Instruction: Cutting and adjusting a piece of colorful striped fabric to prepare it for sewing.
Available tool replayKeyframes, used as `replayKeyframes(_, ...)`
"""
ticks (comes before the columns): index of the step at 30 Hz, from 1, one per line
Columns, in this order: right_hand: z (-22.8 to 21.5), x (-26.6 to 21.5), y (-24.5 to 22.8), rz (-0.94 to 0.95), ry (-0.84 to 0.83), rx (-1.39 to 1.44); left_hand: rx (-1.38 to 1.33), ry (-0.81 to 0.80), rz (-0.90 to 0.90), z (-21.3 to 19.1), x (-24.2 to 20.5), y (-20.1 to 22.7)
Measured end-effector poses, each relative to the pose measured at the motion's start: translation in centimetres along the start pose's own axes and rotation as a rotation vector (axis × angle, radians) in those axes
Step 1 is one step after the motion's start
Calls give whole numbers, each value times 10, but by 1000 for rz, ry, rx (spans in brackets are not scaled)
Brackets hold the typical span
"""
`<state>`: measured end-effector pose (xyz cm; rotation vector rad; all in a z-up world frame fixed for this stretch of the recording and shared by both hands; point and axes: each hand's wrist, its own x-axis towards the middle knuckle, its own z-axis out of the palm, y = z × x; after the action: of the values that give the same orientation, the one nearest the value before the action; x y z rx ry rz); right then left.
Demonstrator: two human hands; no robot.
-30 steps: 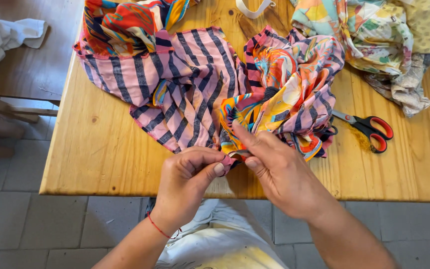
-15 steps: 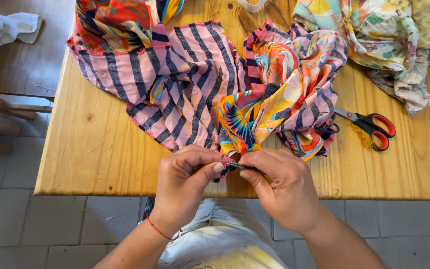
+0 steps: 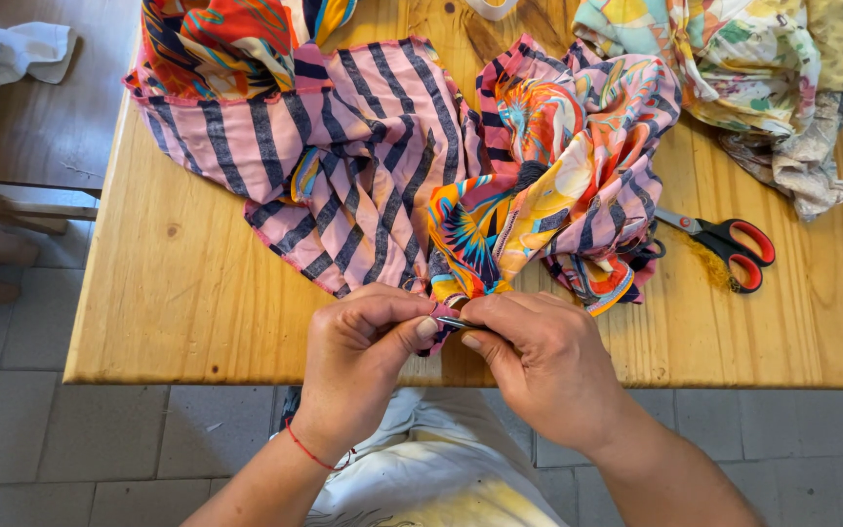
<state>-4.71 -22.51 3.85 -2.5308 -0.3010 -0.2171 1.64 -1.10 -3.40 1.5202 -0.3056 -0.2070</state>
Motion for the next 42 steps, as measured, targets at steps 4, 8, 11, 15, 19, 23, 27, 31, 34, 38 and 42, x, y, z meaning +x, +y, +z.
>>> replayKeyframes(4, 0, 0, 0, -3, 4, -11, -7, -4, -4, 0, 0, 2)
replayKeyframes(8, 0, 0, 0, 5, -3, -15, -12, -10, -3, -1, 1, 3)
replayKeyframes(11, -1, 1, -1, 8, 0, -13, -10, -16, 1, -1, 1, 3)
replayKeyframes(15, 1, 0, 0, -5, 15, -2, -15, -16, -4, -1, 0, 4)
replayKeyframes(19, -1, 1, -2, -13, 16, -7, 4, -26, -10, -2, 1, 6)
replayKeyframes(23, -2, 1, -1, -1, -19, 7, -41, -20, -29, -2, 1, 6)
replayKeyframes(27, -3, 2, -2, 14, -28, 5, -29, -17, -31, -1, 2, 6)
replayKeyframes(31, -3, 1, -1, 15, -28, 2, -52, -21, -28, -1, 1, 6)
replayKeyframes(34, -3, 1, -1, 19, -28, -7, -37, -15, -31, -1, 2, 5)
replayKeyframes(38, -4, 2, -2, 22, -30, 7, -16, -21, -16, -1, 2, 6)
replayKeyframes(42, -3, 1, -1, 19, -24, 6, -13, -27, -23, -2, 2, 5)
